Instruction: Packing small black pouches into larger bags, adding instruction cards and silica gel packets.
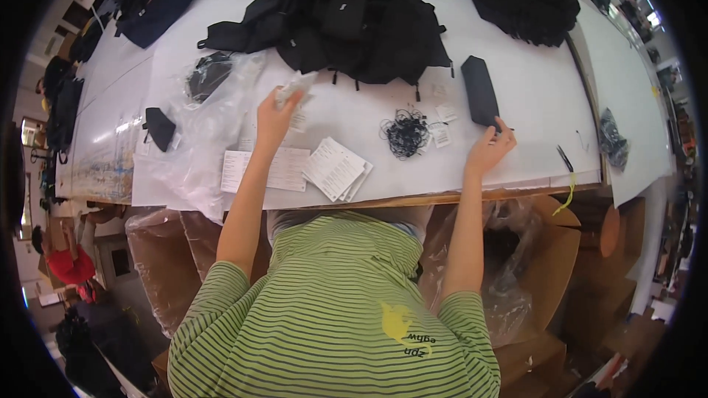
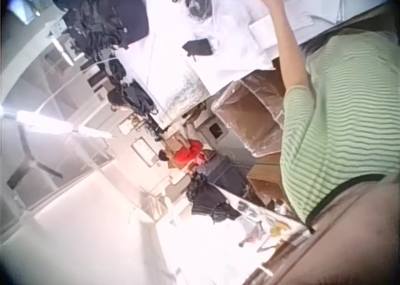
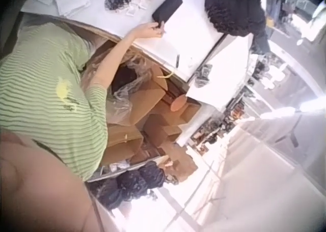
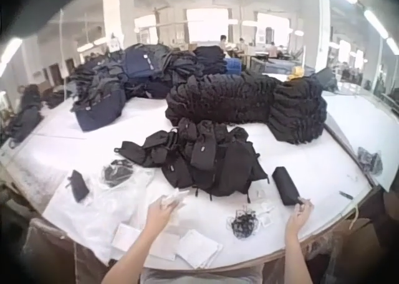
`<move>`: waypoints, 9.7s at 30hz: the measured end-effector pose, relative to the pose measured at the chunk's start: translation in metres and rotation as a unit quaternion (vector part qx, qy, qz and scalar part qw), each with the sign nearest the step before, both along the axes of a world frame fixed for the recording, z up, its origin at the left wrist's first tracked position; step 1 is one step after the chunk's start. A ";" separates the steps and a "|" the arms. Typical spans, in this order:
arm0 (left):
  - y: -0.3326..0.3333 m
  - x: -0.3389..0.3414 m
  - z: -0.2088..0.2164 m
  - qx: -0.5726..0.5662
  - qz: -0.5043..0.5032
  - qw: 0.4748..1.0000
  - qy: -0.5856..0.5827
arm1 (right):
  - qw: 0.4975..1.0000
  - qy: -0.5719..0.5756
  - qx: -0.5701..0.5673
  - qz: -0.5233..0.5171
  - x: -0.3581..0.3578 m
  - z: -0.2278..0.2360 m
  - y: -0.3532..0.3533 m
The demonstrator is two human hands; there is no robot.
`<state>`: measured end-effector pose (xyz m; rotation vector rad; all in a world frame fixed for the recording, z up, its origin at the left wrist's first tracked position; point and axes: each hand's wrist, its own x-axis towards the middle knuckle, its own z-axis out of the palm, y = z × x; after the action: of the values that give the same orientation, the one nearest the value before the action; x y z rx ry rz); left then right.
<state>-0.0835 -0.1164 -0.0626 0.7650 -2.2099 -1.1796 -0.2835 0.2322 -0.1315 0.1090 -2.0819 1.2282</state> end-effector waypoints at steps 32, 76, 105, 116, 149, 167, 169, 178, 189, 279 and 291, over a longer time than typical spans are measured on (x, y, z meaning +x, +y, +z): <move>0.083 0.062 0.021 0.138 -0.103 0.975 -0.138 | 0.785 -0.311 -0.214 0.490 0.069 0.202 -0.096; 0.094 0.006 0.052 0.293 -0.237 0.922 0.093 | 0.650 -0.472 -0.154 0.575 0.131 0.137 -0.097; -0.046 0.001 0.014 -0.423 -0.216 0.874 -0.104 | 0.826 -0.259 -0.172 0.470 0.074 0.116 -0.079; 0.067 0.025 -0.005 -0.293 -0.285 0.907 -0.102 | 0.810 -0.287 -0.177 0.481 0.072 0.135 -0.076; 0.101 0.112 0.062 0.171 0.058 0.976 0.121 | 0.643 -0.434 -0.226 0.589 0.161 0.115 -0.121; 0.118 0.102 0.092 0.276 -0.067 0.957 0.058 | 0.669 -0.359 -0.231 0.609 0.178 0.127 -0.115; 0.116 0.104 0.090 0.274 -0.063 0.958 0.057 | 0.729 -0.311 -0.099 0.602 0.173 0.122 -0.118; 0.114 0.106 0.085 0.284 -0.039 0.955 0.074 | 0.748 -0.226 0.159 0.603 0.178 0.121 -0.118; 0.115 0.100 0.076 0.282 -0.081 0.956 0.027 | 0.732 -0.389 -0.179 0.530 0.188 0.101 -0.120; 0.016 0.042 0.057 -0.300 -0.241 0.923 0.006 | 0.829 -0.234 0.016 0.508 0.148 0.096 -0.076; 0.044 0.066 0.098 -0.178 -0.243 0.951 -0.073 | 0.898 -0.144 0.022 0.414 0.132 0.076 -0.088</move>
<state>-0.0180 -0.0720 0.0357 0.1646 -2.7298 -0.9034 -0.1517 0.1437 -0.0558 0.9742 -2.4034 1.7595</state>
